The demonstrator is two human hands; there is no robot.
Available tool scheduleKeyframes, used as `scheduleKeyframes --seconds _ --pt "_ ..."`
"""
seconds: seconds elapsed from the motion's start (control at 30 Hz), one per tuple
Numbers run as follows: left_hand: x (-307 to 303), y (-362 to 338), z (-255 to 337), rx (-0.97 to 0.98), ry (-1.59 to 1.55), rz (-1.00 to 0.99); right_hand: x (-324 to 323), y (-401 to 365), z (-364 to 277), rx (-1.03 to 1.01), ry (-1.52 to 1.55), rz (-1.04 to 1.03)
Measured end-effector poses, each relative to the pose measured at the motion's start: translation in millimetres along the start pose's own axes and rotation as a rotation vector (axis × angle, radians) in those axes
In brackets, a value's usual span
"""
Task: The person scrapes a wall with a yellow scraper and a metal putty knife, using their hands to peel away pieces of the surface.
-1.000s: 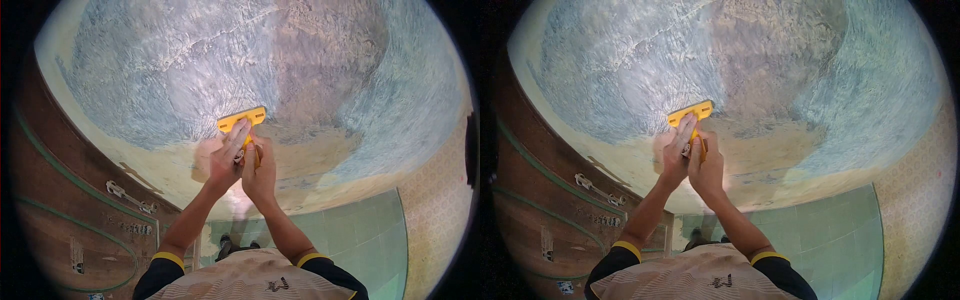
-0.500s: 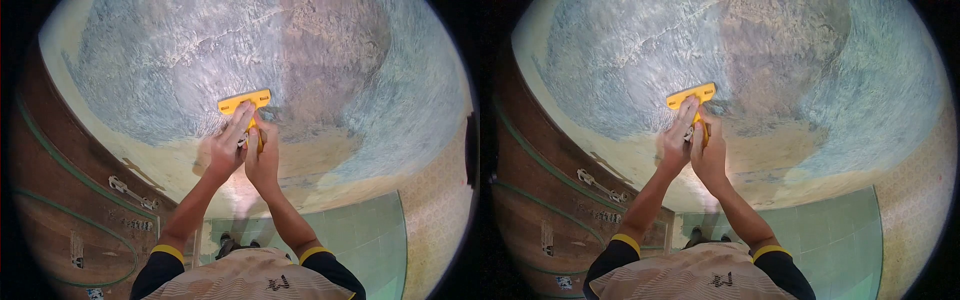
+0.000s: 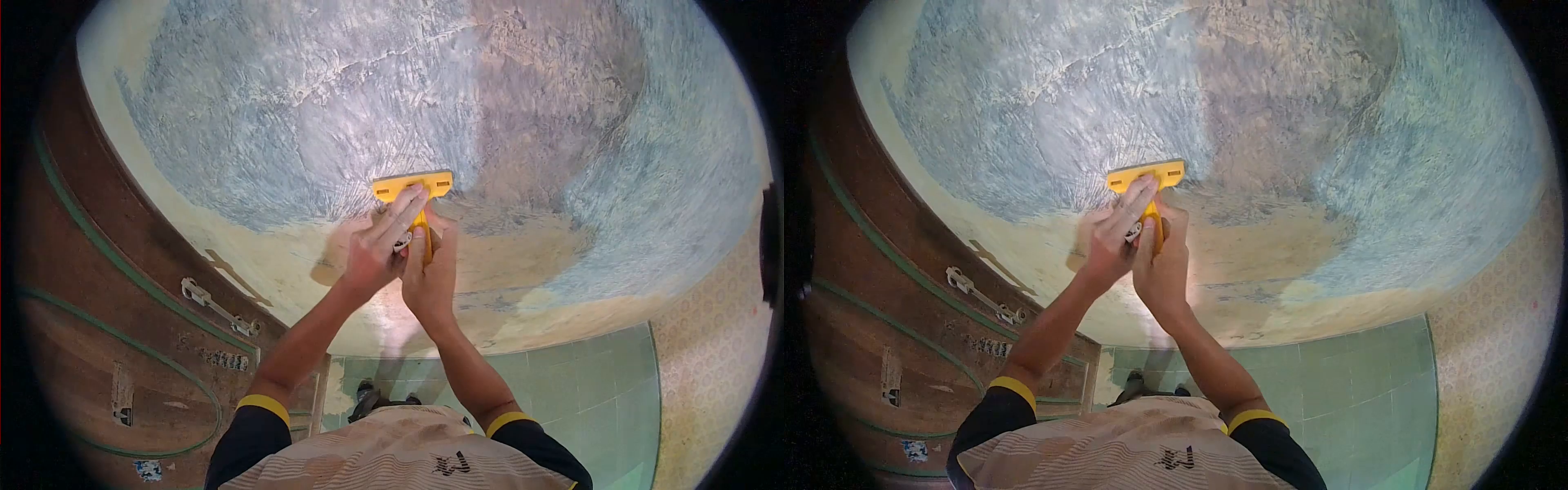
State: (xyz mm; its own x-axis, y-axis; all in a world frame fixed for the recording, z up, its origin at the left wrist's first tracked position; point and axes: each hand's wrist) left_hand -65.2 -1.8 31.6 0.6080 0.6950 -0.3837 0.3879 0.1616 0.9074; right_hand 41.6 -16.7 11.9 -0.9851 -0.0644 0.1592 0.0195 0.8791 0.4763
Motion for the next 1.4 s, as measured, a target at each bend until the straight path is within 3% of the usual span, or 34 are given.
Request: scheduleKeyframes --seconds 0.1,0.13,0.17,0.27,0.33,0.37,0.47,0.6,0.67,0.7,0.77,0.87,1.03,1.13,1.2,1.33,1.4 --pt "-10.4 16.9 -7.9 -0.069 -0.03 0.025 12.3 15.5 -7.1 0.02 0.027 -0.024" --pt "-14.0 17.9 -8.5 -0.093 -0.036 -0.01 11.9 13.5 -10.6 0.147 0.04 -0.06" --pt "-13.0 15.9 -7.8 -0.086 -0.037 -0.005 10.5 10.7 -10.0 0.14 0.04 -0.057" --pt "-10.1 6.5 -9.0 -0.01 0.032 0.027 9.9 8.1 -3.0 0.052 0.018 -0.059" --pt "-12.3 6.6 -11.2 -0.012 0.021 0.017 14.7 16.5 -1.9 -0.243 -0.122 0.045" --pt "-12.8 12.1 -16.4 -0.014 0.02 0.017 17.3 24.7 -4.1 -0.242 -0.123 0.045" --pt "-24.5 37.7 -23.5 -0.064 -0.002 0.09 24.4 36.4 -31.8 0.067 0.124 -0.149" --pt "-25.2 12.8 -6.3 -0.097 -0.014 0.021 16.4 11.5 -0.9 -0.048 0.041 -0.119" --pt "-14.6 -7.4 -4.2 -0.078 0.037 -0.04 14.3 0.9 15.9 0.153 0.076 -0.082" --pt "-15.8 -1.2 -7.9 -0.078 0.038 -0.038 18.7 7.2 11.8 0.152 0.075 -0.083" --pt "-22.3 26.8 -21.6 -0.071 0.035 0.09 33.3 32.7 -8.5 -0.105 0.112 -0.046" --pt "-41.7 60.9 -22.7 -0.082 0.006 0.111 35.5 47.7 -50.6 0.07 0.217 -0.167" --pt "-31.9 3.6 -4.0 -0.14 0.052 -0.027 22.9 11.5 1.2 -0.065 0.079 -0.142" --pt "-19.7 -49.4 21.4 -0.236 -0.023 -0.205 7.7 -34.3 38.8 0.073 0.1 -0.094" --pt "-6.6 -89.2 35.7 -0.296 -0.082 -0.255 -11.2 -59.1 56.9 0.427 0.059 -0.137" --pt "4.0 -129.7 70.5 -0.426 -0.175 -0.445 -40.6 -100.1 96.6 0.427 -0.031 -0.174" --pt "6.1 -136.0 86.8 -0.455 -0.191 -0.447 -53.1 -109.3 98.4 0.494 -0.079 -0.173"
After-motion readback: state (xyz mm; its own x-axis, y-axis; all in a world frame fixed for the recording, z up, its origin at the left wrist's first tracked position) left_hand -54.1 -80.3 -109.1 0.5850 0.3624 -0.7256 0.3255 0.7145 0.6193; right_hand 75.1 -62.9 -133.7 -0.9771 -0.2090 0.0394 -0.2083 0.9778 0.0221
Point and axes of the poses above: each hand's wrist, its own y-axis towards the middle knuckle, its own x-axis out of the palm, z = x × y, and after that the axes turned 14 degrees about x, right-handed
